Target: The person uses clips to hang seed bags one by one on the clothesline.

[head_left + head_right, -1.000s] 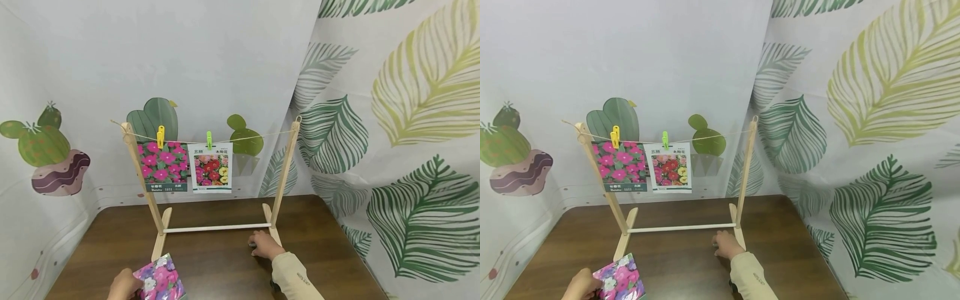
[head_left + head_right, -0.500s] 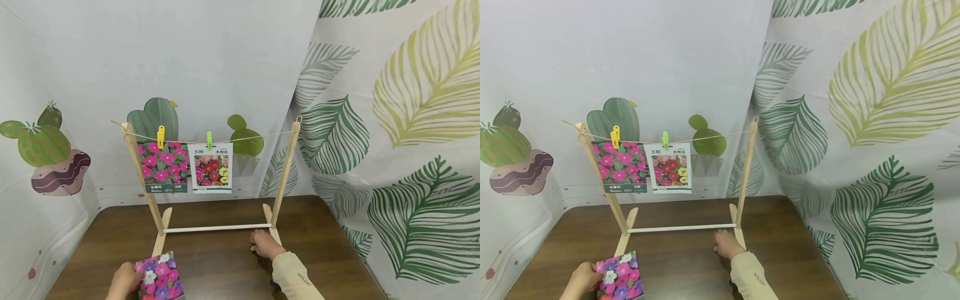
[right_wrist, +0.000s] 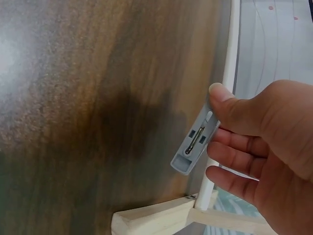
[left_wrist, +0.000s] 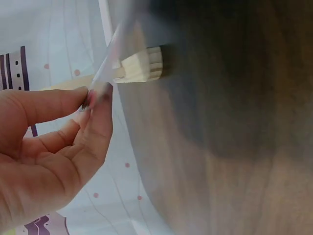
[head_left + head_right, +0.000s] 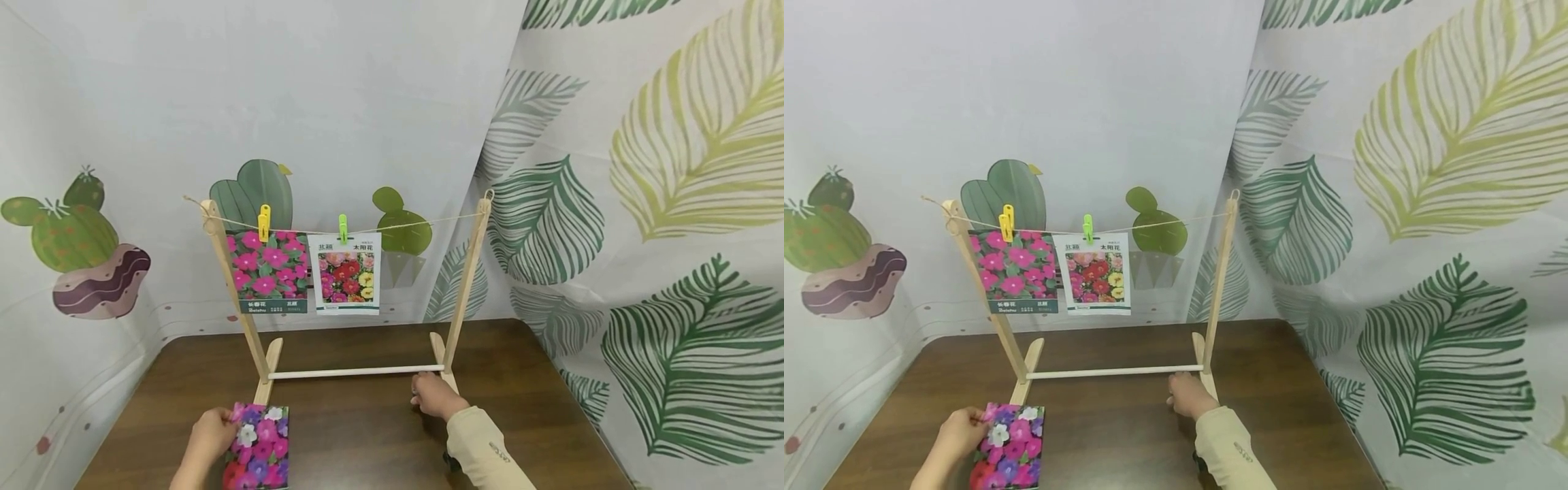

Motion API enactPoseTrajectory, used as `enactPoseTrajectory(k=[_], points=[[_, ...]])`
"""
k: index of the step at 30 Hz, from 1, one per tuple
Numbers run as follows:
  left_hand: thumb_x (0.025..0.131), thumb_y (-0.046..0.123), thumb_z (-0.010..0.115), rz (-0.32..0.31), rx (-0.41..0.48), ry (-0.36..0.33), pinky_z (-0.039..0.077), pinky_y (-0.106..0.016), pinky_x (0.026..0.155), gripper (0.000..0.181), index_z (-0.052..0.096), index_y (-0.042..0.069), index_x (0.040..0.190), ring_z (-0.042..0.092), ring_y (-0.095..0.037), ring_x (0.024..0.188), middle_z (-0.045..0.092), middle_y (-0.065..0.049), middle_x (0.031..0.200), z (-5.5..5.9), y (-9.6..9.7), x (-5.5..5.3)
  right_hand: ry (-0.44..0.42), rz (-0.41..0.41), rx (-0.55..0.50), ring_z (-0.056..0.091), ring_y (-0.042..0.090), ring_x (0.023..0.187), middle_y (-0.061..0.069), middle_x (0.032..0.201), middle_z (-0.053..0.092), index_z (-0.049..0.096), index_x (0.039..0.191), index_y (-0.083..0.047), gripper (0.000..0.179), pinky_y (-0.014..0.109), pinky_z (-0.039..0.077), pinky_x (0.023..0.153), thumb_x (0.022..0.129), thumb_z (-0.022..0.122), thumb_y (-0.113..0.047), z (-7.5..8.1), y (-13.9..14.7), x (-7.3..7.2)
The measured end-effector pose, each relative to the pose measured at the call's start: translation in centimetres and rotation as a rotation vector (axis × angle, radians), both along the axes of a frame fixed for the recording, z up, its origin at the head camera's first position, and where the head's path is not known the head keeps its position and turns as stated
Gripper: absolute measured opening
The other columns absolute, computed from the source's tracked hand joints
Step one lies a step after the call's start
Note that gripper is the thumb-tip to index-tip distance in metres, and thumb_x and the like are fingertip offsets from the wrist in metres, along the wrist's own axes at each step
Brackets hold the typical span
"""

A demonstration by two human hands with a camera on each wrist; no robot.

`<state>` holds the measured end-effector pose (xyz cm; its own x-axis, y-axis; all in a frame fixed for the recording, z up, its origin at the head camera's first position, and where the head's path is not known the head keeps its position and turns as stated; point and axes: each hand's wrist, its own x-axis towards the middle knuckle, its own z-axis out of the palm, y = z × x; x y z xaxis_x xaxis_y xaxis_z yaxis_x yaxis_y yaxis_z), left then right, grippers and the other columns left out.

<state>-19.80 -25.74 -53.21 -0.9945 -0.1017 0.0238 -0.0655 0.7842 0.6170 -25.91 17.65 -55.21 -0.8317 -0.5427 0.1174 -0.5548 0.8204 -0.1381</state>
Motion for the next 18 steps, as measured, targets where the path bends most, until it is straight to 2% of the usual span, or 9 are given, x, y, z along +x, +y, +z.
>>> enactPoseTrajectory(k=[4,9,18], points=[[0.075,0.001,0.058,-0.009,0.025,0.011,0.047,-0.043,0.062,0.018,0.061,-0.013,0.086,0.056,-0.026,0.067,0.060,-0.015,0.072,0.7,0.5,-0.5,0.002,0.008,0.001,0.054,0.017,0.071,-0.001,0.073,0.052,0.060,0.079,-0.007,0.015,0.028,0.048,0.064,0.082,0.074,-0.010,0.1,0.1,-0.4],[0.078,0.002,0.062,-0.014,0.054,0.032,0.041,-0.033,0.058,0.015,0.063,-0.010,0.087,0.049,-0.017,0.063,0.057,-0.003,0.068,1.8,1.5,-0.8,-0.008,0.008,-0.007,0.053,0.015,0.068,-0.003,0.071,0.051,0.059,0.075,-0.009,0.017,0.028,0.047,0.063,0.081,0.075,-0.010,0.8,0.3,-0.4],[0.082,0.001,0.065,-0.057,0.087,0.088,0.043,-0.030,0.057,0.010,0.063,-0.007,0.087,0.052,-0.014,0.062,0.061,-0.002,0.068,4.1,2.9,-1.4,0.000,-0.017,0.011,0.057,0.021,0.074,0.001,0.078,0.055,0.063,0.082,-0.006,0.014,0.033,0.050,0.068,0.080,0.076,-0.012,2.2,0.6,-0.2]])
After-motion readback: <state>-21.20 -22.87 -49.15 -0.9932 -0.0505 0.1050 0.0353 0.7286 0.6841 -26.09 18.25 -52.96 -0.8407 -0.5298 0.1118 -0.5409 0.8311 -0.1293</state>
